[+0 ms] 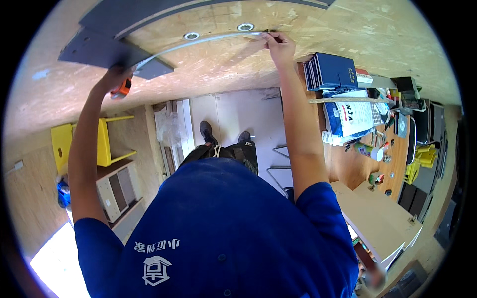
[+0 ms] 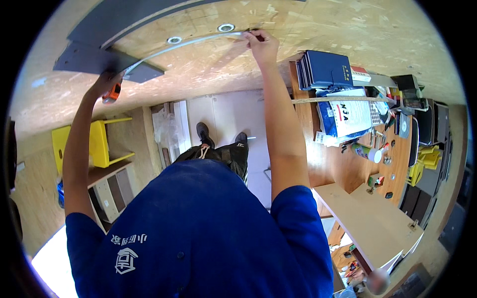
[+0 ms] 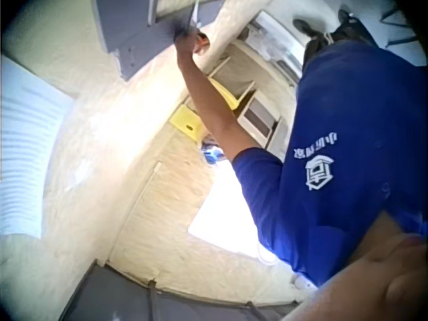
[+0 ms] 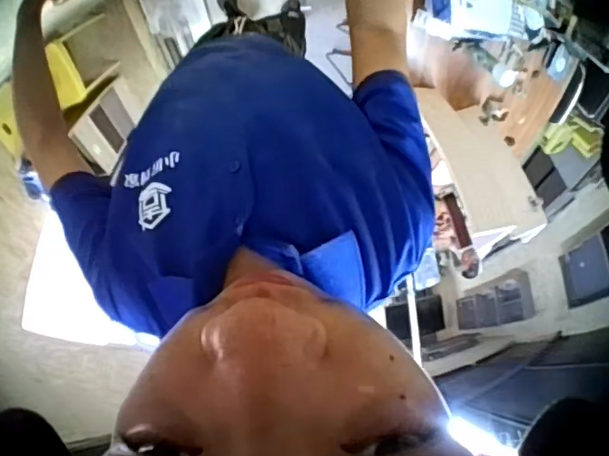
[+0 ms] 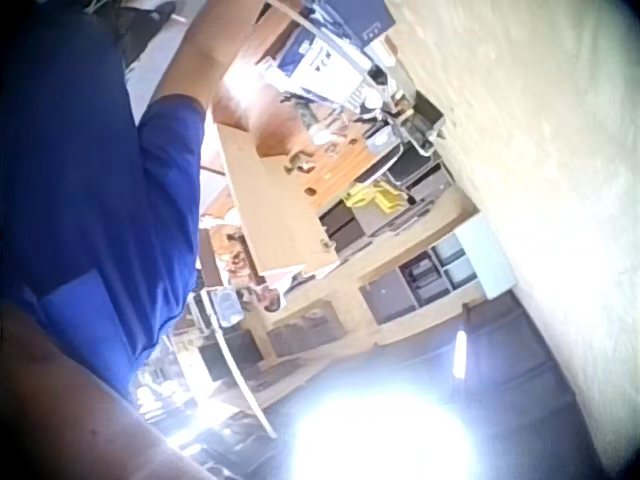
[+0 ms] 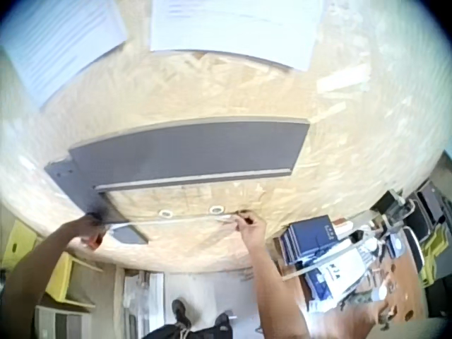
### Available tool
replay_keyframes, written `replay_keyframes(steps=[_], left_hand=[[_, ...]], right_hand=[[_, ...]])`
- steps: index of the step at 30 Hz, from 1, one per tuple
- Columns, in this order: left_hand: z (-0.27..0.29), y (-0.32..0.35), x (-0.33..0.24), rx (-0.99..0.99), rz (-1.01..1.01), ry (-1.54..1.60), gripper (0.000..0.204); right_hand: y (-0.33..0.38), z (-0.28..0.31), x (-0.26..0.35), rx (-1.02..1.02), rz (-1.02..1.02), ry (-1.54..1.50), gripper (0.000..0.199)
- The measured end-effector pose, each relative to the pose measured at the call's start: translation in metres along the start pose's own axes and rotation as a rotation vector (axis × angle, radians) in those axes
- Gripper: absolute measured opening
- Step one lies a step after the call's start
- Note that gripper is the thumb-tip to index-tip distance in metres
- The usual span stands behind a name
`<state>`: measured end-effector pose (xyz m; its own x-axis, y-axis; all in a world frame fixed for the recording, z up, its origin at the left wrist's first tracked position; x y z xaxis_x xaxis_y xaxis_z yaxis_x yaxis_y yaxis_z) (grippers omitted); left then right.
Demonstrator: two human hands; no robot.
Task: The person uses a metal ruler and a pencil to draw straight lines on a large grey sheet of material placed on a table. They then use a tape measure to measure the distance between holes on a curved wooden piece on the floor and transfer those measurements to the sheet.
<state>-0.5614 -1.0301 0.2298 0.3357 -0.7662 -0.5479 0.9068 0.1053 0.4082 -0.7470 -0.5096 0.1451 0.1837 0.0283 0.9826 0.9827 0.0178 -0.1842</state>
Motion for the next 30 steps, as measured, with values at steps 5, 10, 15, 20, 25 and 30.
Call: replay_keyframes(steps=[5,10,15,20,25,30], left_hand=[[0.005,0.008,-0.042,0.042,0.154,-0.057,0.067],[0.004,0.012,-0.044,0.024,0.206,-0.039,0.064],[0.000,0.007,-0.040,0.019,0.189,-0.037,0.061],[0.000,0.002,-0.038,0.064,0.233,0.020,0.067],[-0.006,0.002,-0.042,0.044,0.236,0.049,0.063],[-0.008,-0.001,-0.037,0.068,0.276,0.118,0.058]], right_hand=[[-0.005,0.005,0.003,0.035,0.017,-0.018,0.016],[-0.007,0.007,0.005,0.064,0.045,0.099,0.016],[-0.008,0.011,0.009,0.079,0.036,0.076,0.017],[-0.008,0.017,0.010,0.096,0.115,0.140,0.018],[-0.008,0.021,0.022,0.138,0.285,0.418,0.019],[-0.009,0.023,0.027,0.146,0.251,0.434,0.018]])
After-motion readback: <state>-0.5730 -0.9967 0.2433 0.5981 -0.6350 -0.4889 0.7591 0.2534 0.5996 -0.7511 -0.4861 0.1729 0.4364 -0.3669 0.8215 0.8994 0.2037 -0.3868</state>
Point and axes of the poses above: each hand's wrist, its own y-axis away from the middle knuckle, its own z-axis out of the back of the hand, x = y × z, the point moved 1 cm from there along -y, towards the middle knuckle, and after that the axes turned 2 degrees about y, right-handed, at the moved point
